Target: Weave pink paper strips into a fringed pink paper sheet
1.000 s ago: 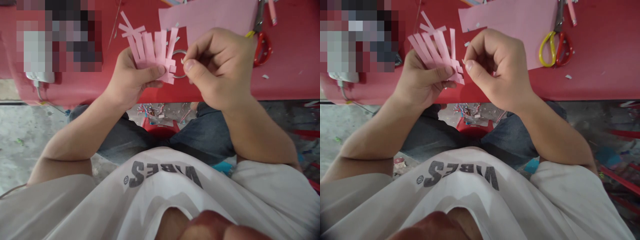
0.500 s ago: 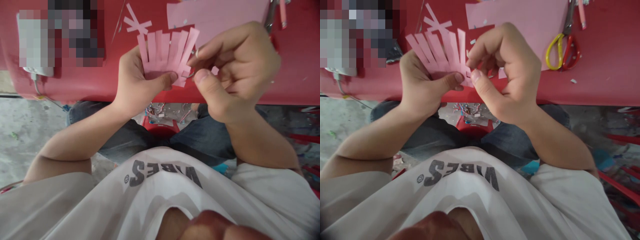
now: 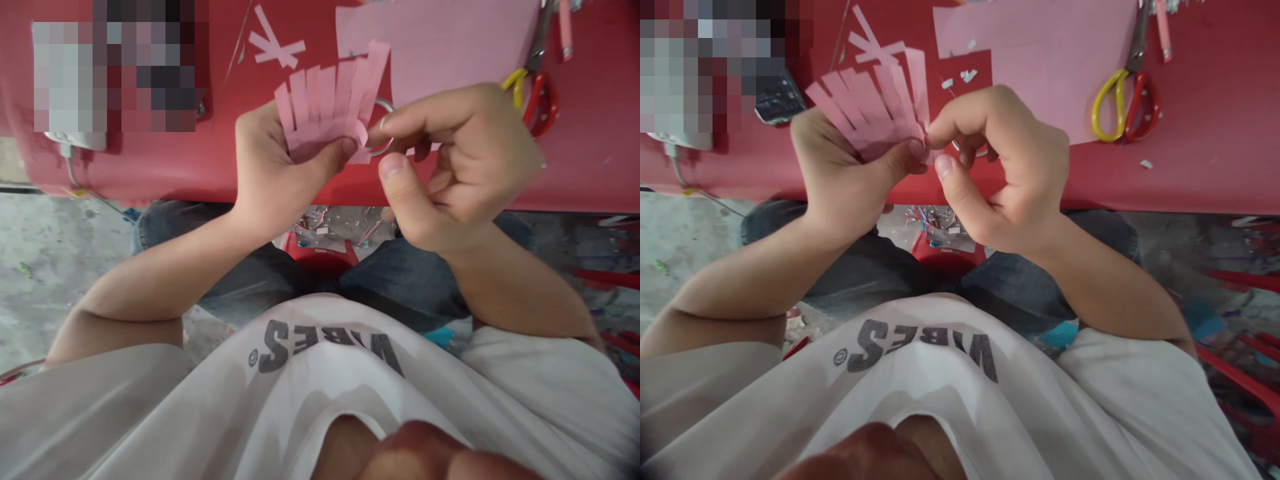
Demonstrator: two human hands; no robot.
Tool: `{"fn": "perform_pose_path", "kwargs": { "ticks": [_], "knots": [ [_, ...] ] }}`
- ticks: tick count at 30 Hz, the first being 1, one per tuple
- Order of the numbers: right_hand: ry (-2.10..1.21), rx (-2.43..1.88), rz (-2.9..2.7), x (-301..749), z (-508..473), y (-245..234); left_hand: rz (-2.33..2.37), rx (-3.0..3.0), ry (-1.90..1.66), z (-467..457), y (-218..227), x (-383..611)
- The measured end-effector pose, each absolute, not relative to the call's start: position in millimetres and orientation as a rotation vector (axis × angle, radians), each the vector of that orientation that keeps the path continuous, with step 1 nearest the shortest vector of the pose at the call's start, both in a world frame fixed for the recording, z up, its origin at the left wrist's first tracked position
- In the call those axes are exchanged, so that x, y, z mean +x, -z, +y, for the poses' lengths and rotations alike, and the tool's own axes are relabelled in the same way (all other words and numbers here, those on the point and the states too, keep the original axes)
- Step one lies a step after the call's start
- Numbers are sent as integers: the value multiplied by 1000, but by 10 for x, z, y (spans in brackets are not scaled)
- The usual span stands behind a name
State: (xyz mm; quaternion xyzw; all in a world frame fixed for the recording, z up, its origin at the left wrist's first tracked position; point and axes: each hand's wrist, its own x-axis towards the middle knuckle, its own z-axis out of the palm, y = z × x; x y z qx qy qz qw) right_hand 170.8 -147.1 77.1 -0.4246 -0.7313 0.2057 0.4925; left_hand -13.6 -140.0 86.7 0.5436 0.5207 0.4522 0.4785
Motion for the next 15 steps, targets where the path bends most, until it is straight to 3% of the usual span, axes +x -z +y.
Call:
{"fn": "perform_pose_path", "kwargs": {
  "ticks": [7,15],
  "knots": [
    [-328,-862,-1853,1749,-1412,-623,1232,1259,-1077,-1429,-942,-115],
    [-95,-842,-2084,1780,-1412,-687,808,1375,-1389,-1238,-411,-147]
  ]
}}
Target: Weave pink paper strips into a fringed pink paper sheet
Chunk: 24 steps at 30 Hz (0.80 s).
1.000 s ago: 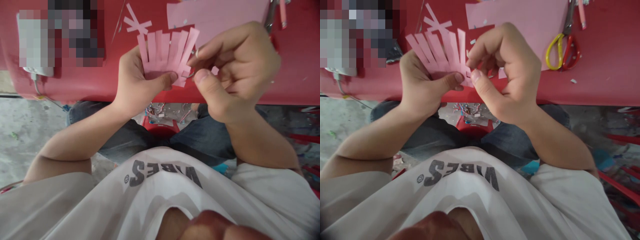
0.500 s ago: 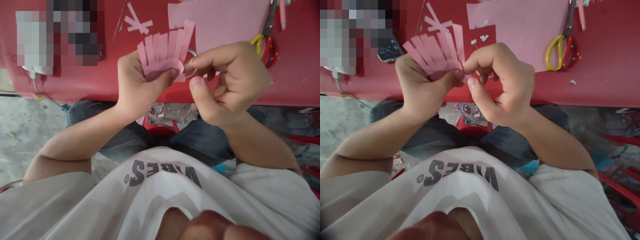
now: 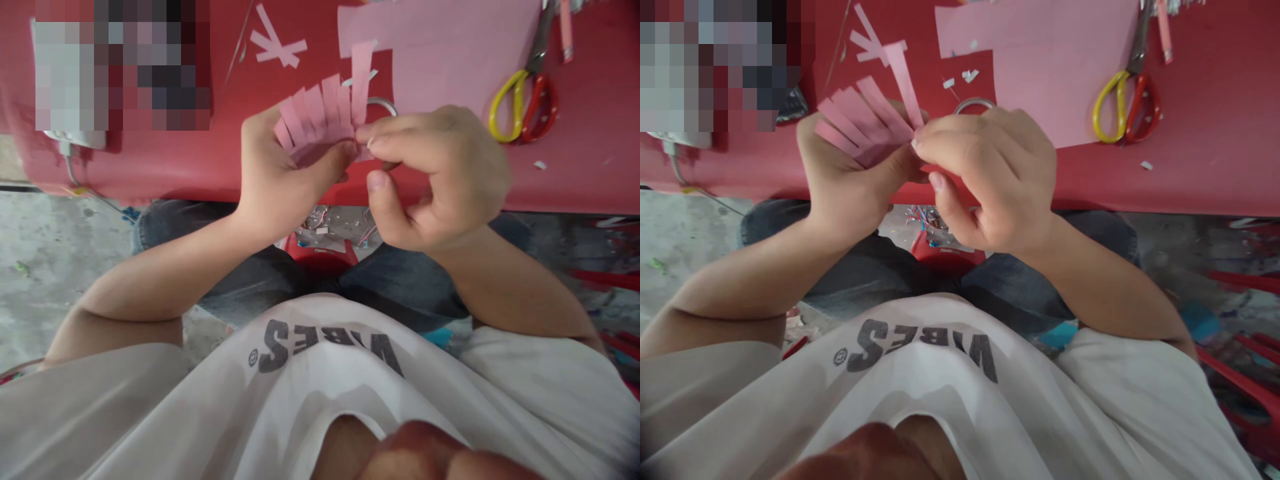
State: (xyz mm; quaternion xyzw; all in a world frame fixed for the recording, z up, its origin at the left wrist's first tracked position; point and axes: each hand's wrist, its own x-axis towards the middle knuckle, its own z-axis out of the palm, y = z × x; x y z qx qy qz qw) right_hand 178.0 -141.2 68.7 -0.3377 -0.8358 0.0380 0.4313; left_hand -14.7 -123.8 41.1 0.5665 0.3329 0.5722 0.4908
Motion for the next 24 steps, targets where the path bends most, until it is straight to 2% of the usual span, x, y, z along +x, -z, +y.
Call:
{"fn": "perform_pose_path", "kwargs": {
  "ticks": [3,7,11,14,24],
  "knots": [
    [20,-855,-2126,1782,-1389,-667,638,1453,-1438,-1166,-320,-141],
    [17,-829,-2127,1774,-1395,-650,503,1470,-1546,-1169,-341,-111],
    [-25,-778,-2086,1766,-1404,-650,701,1452,-1550,-1192,-331,-111],
    [-80,-711,-2026,1763,-1380,-646,572,1484,-1544,-1195,-297,-118],
    [-361,-844,-1869,1781,-1286,-641,783,1463,-1427,-1298,-399,-80]
  ]
}}
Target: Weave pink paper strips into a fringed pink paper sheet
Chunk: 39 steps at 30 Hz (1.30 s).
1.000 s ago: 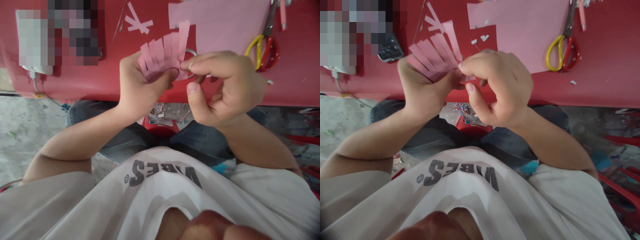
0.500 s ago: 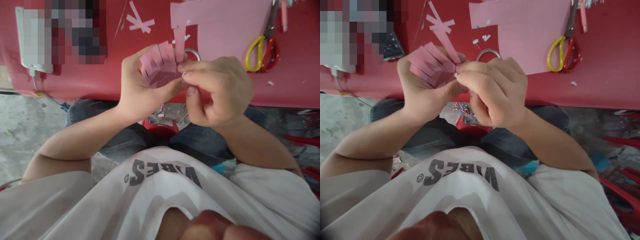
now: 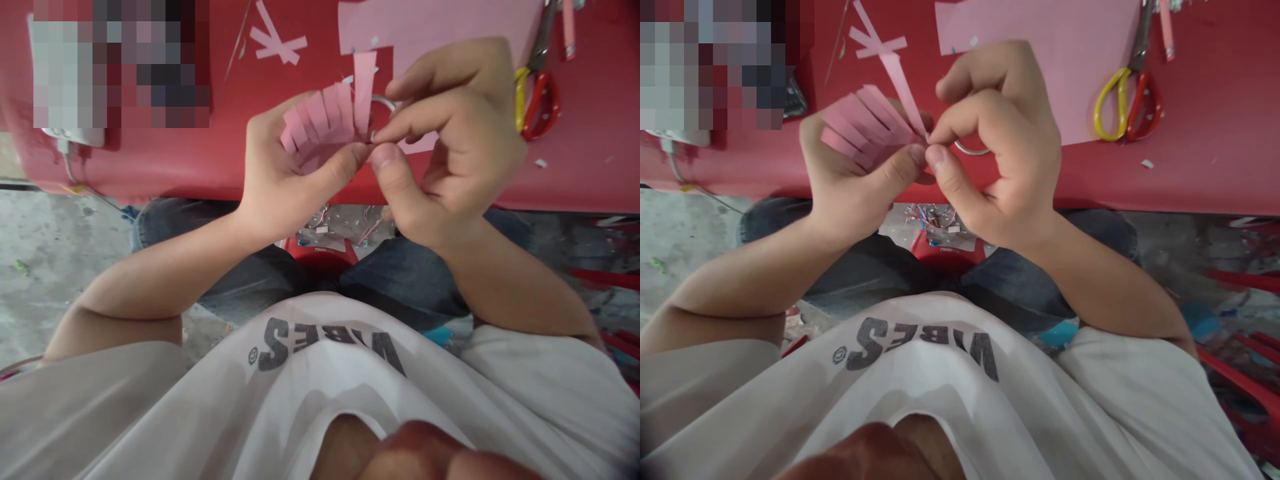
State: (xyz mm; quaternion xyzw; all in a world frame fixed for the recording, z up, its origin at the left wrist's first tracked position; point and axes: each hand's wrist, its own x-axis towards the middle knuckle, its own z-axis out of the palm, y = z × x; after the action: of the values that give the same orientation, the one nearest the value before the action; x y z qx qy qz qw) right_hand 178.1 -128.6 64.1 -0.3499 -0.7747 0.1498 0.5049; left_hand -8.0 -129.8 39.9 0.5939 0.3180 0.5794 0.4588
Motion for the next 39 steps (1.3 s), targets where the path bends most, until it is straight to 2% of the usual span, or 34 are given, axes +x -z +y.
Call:
{"fn": "perform_pose_path", "kwargs": {
  "ticks": [8,13,18,39],
  "knots": [
    [-519,-923,-1833,1756,-1313,-632,857,1577,-1437,-1277,-332,-71],
    [-509,-928,-1866,1775,-1304,-614,766,1675,-1586,-1270,-381,-54],
    [-521,-933,-1871,1772,-1304,-608,871,1700,-1428,-1314,-459,-95],
    [-452,-985,-1761,1674,-1316,-641,1016,1660,-1383,-1408,-431,-118]
  ]
}}
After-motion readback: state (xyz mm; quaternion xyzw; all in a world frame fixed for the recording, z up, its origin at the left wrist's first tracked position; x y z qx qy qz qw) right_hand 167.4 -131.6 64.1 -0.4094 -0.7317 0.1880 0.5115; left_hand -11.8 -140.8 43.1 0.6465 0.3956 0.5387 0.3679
